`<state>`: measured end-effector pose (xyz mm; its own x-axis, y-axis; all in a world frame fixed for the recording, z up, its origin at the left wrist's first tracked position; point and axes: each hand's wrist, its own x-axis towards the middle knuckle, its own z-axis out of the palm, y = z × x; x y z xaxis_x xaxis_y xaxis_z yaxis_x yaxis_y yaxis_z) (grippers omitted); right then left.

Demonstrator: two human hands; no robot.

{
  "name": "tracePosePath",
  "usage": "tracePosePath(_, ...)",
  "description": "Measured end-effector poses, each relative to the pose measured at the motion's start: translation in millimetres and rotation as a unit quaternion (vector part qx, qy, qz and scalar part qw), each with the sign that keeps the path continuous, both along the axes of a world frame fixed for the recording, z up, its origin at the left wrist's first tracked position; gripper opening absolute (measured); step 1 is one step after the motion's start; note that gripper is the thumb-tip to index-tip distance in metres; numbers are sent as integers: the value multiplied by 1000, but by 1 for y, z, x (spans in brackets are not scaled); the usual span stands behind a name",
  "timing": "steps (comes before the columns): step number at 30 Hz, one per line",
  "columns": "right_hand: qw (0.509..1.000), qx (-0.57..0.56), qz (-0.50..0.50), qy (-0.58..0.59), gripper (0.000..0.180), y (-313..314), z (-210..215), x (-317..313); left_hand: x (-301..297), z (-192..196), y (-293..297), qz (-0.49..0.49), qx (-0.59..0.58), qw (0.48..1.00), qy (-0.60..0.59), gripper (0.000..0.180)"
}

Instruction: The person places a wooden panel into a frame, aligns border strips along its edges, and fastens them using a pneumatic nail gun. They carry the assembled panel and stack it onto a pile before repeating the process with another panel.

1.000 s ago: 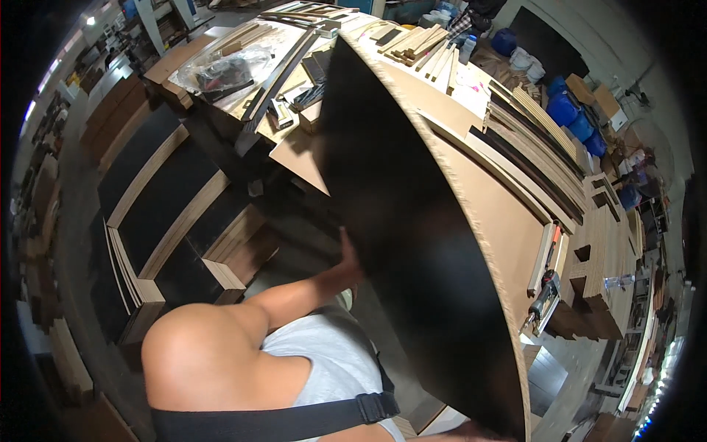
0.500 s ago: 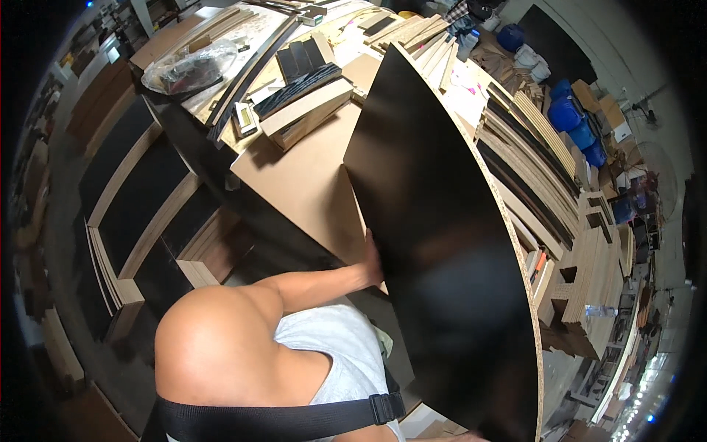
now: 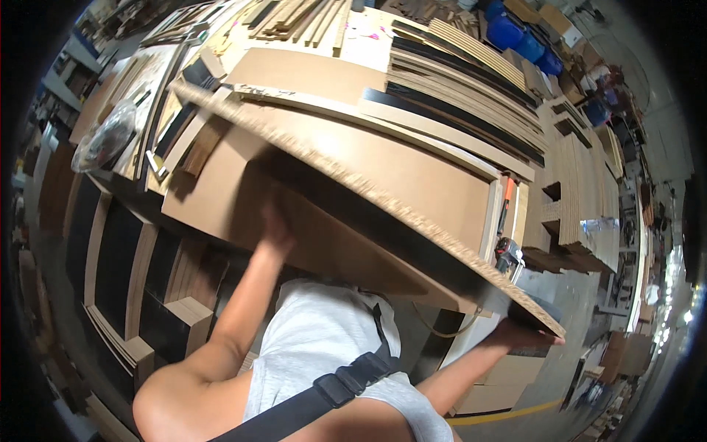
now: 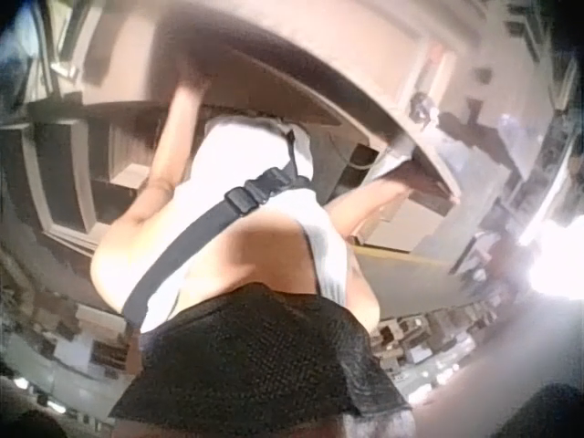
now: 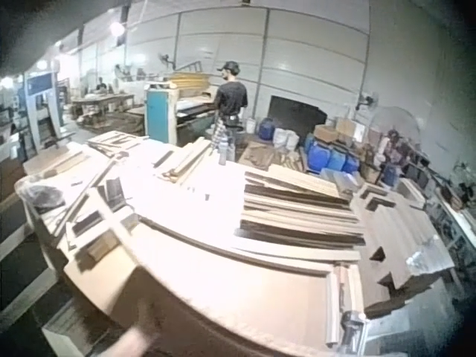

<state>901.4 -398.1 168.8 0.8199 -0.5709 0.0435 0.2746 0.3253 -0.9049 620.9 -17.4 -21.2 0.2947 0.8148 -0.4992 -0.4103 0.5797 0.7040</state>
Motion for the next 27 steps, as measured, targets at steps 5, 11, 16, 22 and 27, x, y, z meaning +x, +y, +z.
tracePosePath(5, 884, 125, 400, -208, 106, -52, -78, 71, -62, 145, 50, 253, 197, 944, 73, 81)
tracePosePath(11, 868, 158, 433, -185, 98, -31, -105, 108, -106, 202, 57, 214, 188, 958, 30, 54)
tracePosePath(16, 909, 156, 366, -125, 91, -20, -121, 121, -124, 156, 56, 293, 147, 940, 95, 38)
tracePosePath(22, 903, 172, 360, -158, 87, -14, -123, 125, -104, 160, 34, 374, 123, 911, 123, 27)
tracePosePath(27, 913, 193, 352, -74, 78, -12, -114, 129, -86, 168, 31, 425, 185, 869, 172, 13)
